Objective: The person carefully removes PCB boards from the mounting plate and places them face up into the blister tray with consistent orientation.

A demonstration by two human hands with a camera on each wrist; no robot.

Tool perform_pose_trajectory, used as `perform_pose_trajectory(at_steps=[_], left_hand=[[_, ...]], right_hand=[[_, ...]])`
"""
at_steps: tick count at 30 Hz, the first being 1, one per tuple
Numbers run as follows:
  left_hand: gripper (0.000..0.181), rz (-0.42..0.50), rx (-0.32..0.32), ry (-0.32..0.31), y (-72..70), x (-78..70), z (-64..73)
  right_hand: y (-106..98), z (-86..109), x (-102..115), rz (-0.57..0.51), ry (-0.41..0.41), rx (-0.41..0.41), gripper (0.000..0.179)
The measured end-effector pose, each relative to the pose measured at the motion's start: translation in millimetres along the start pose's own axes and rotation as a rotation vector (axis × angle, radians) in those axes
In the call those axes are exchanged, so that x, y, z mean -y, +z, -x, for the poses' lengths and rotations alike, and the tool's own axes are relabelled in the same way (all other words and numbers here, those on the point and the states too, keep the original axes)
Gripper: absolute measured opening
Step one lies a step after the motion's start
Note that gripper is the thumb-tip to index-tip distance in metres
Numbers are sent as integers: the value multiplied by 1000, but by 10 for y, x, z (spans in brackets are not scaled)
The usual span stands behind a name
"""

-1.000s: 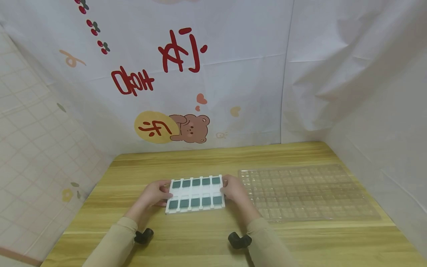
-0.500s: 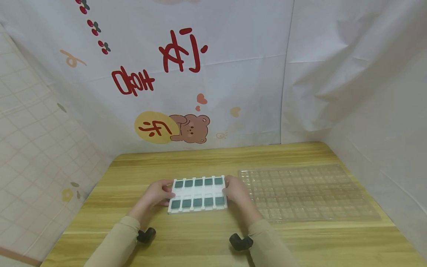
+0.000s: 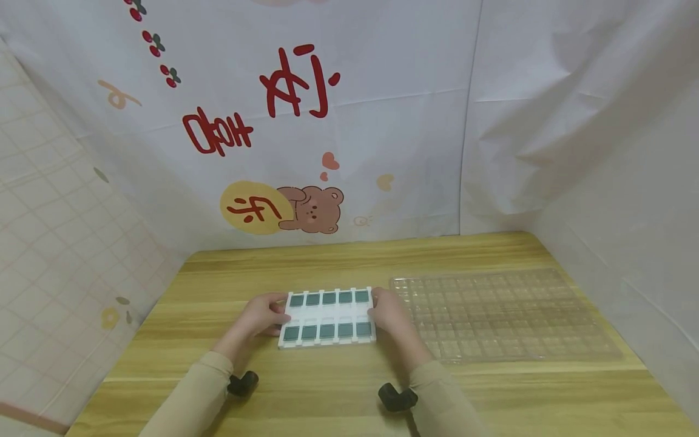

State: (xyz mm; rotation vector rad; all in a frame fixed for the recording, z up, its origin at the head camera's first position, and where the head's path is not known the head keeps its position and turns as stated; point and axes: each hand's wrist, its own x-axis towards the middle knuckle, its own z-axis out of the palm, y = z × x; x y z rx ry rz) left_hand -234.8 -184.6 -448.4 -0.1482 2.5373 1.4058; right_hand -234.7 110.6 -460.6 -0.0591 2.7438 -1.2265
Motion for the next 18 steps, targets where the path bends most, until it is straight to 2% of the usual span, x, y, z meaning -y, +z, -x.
perform_pose_trajectory(at_steps=[10,18], left_hand=[[63,1,10,28,26,-15,7],[63,-3,15,50,47,-3,6]], right_hand=[[-42,58,6,36,-3,-10,48],[-57,80,15,100,-39,-21,27]])
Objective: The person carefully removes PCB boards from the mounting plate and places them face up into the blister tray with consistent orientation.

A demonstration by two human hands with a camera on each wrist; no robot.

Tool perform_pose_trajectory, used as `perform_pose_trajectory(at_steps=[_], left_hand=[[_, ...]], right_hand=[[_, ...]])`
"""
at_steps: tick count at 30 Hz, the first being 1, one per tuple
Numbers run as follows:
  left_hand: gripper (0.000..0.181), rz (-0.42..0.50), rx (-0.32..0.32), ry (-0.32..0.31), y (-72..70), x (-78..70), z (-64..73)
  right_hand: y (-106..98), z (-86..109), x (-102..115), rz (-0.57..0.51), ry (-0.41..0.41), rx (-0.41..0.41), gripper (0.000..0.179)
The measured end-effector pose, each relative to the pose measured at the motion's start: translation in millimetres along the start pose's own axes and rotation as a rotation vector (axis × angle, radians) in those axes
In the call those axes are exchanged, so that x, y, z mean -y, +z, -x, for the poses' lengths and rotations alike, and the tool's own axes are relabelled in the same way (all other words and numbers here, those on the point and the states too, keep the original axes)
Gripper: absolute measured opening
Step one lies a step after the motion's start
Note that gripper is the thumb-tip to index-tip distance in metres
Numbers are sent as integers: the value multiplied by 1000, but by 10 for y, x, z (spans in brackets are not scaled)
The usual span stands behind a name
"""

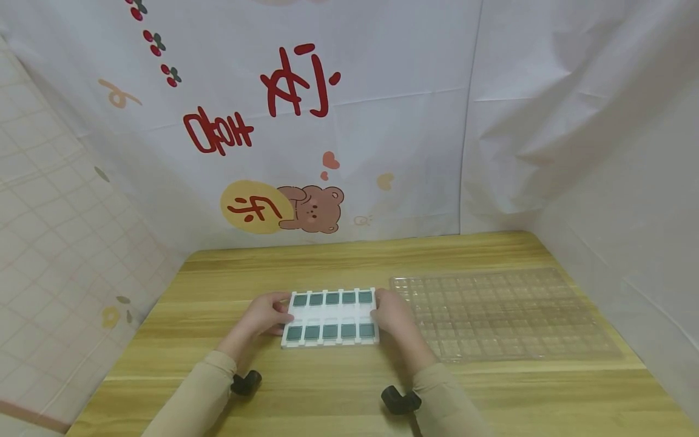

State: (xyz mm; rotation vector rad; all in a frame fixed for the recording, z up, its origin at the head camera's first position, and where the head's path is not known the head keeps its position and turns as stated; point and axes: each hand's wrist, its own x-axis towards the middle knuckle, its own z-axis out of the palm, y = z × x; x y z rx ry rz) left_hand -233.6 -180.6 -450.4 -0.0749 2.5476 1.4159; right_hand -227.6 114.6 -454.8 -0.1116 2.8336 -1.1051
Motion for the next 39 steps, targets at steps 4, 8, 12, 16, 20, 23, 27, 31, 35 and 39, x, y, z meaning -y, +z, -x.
perform_pose_trajectory(at_steps=[4,8,12,16,20,23,27,31,35,39], left_hand=[[61,-6,1,8,-5,10,0],[54,-48,-5,64,-41,40,-2],[50,-124,-38,150,-118,75,-1],[54,-173,-50,218,-189,96,-9],[63,-203,-16,252,-228,116,-24],[71,-213,13,277,-245,118,-27],[81,-221,32,301,-252,113,-26],[87,-261,22,314,-249,115,-44],[89,-296,13,336,-246,113,-76],[92,-314,12,326,-243,107,-112]], right_hand=[[-5,4,0,19,-10,3,29],[-45,21,3,23,-35,-3,45],[-132,48,27,-3,-56,-20,49],[-222,66,22,-55,-99,-33,50],[-292,64,-10,-131,-147,-30,50],[-327,49,-23,-188,-160,-20,50],[-341,4,-56,-232,-170,-18,51],[-354,-25,-85,-267,-187,-10,53],[-369,-28,-104,-296,-231,11,55],[-362,-34,-133,-311,-299,27,57]])
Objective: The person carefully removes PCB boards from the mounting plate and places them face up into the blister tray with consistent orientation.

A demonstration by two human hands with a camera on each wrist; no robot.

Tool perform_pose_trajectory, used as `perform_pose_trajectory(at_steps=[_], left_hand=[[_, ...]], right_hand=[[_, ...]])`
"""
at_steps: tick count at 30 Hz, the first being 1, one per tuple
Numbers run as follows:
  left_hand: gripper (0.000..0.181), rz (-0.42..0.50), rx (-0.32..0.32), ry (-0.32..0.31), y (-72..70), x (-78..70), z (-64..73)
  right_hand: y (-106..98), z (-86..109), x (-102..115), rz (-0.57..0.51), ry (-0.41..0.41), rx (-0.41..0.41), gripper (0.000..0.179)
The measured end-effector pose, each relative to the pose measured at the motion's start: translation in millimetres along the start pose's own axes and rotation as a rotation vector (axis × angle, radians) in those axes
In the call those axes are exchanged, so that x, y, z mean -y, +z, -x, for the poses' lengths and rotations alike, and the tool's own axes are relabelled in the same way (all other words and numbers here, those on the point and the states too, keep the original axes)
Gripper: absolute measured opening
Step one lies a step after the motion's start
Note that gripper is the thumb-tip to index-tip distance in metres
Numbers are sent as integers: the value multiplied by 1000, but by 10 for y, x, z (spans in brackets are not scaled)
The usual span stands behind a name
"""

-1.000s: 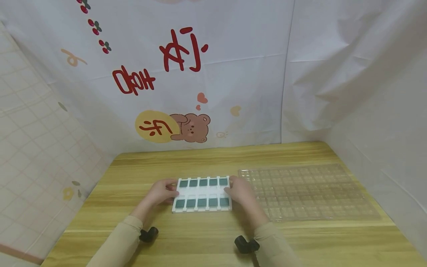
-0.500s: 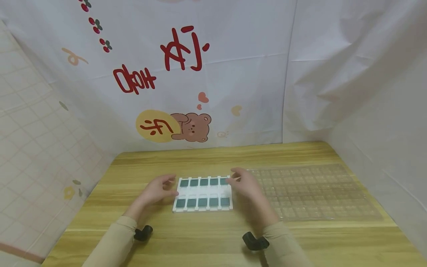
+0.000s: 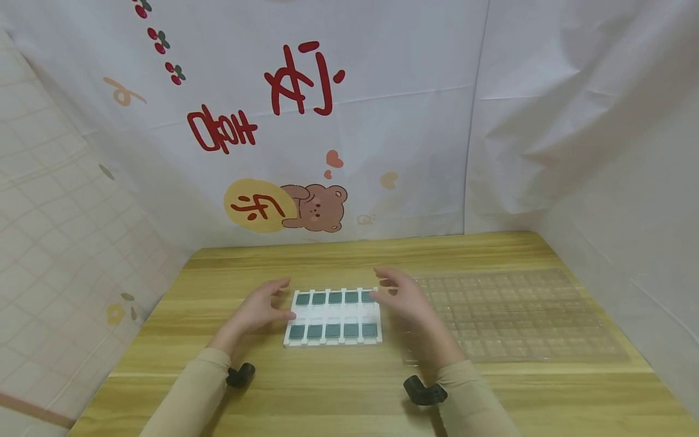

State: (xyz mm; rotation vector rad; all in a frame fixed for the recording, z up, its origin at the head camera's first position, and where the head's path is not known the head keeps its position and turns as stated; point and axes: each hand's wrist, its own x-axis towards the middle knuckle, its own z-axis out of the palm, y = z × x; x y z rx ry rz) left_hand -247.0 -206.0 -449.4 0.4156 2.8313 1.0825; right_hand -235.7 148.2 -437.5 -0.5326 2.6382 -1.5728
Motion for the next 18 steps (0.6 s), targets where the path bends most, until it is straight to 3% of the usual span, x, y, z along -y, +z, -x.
perform_pose_trajectory(at_steps=[6,12,18], left_hand=[[95,-6,27,-12,16,-28,-80],[95,-11,61,-14,38,-75,-152],[95,-51,100,-1,66,-85,-199]], right_hand=[[-7,-16,-42,-4,-100,16,63],[-17,-52,-70,61,-187,21,70],[-17,-67,-90,99,-212,33,72]])
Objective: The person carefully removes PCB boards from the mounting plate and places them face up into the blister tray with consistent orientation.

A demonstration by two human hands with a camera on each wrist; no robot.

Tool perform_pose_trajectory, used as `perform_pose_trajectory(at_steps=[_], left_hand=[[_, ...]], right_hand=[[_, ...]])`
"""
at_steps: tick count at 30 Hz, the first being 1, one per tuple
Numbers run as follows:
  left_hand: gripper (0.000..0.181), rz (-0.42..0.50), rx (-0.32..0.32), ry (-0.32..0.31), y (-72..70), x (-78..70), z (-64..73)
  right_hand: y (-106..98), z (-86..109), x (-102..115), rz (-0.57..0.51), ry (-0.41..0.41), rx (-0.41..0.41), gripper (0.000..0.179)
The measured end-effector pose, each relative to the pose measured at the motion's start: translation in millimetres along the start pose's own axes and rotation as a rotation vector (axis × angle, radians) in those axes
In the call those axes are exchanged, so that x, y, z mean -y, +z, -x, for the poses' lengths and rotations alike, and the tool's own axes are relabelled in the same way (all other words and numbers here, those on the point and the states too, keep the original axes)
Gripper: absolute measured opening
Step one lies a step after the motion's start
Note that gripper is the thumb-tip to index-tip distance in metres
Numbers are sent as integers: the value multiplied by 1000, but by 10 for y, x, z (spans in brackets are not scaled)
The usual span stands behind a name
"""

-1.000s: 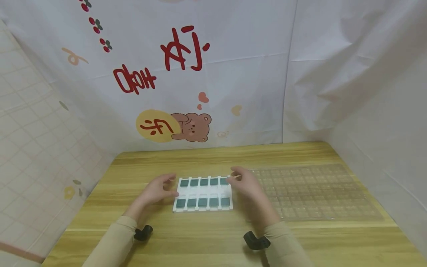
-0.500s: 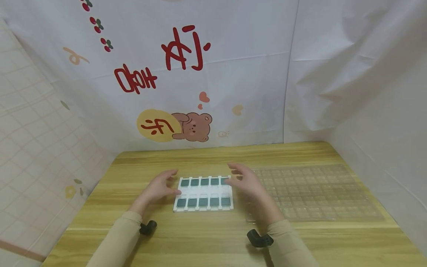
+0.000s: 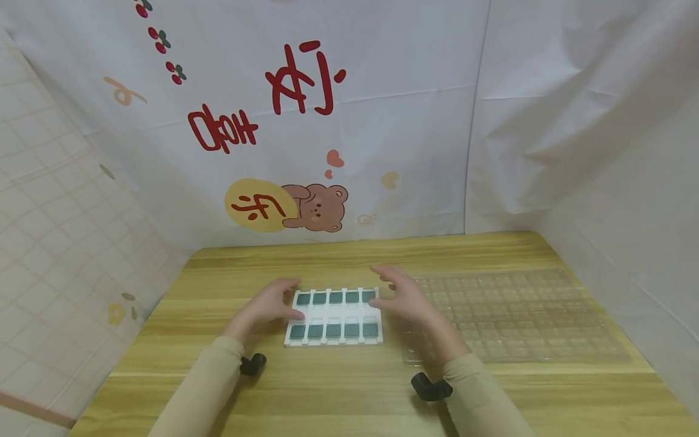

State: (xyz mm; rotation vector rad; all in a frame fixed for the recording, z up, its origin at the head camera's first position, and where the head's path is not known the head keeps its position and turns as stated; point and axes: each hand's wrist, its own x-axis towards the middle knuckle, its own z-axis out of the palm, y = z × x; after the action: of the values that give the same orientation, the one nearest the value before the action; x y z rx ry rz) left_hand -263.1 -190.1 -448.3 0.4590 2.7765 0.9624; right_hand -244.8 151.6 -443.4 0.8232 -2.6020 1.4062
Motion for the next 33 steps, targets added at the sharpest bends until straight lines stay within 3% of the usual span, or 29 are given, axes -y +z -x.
perform_pose_trajectory(at_steps=[11,18,27,33], left_hand=[[88,-47,61,23,11,-15,-56],[71,-48,84,56,-11,4,-98],[74,-39,107,1,-22,-2,-126],[71,-31,106,-20,-14,-15,-140]], right_hand=[[6,12,-26,6,-4,25,73],[-12,5,-13,24,1,29,72],[-19,-34,-39,68,25,62,72],[-29,-97,-83,138,-6,91,70]])
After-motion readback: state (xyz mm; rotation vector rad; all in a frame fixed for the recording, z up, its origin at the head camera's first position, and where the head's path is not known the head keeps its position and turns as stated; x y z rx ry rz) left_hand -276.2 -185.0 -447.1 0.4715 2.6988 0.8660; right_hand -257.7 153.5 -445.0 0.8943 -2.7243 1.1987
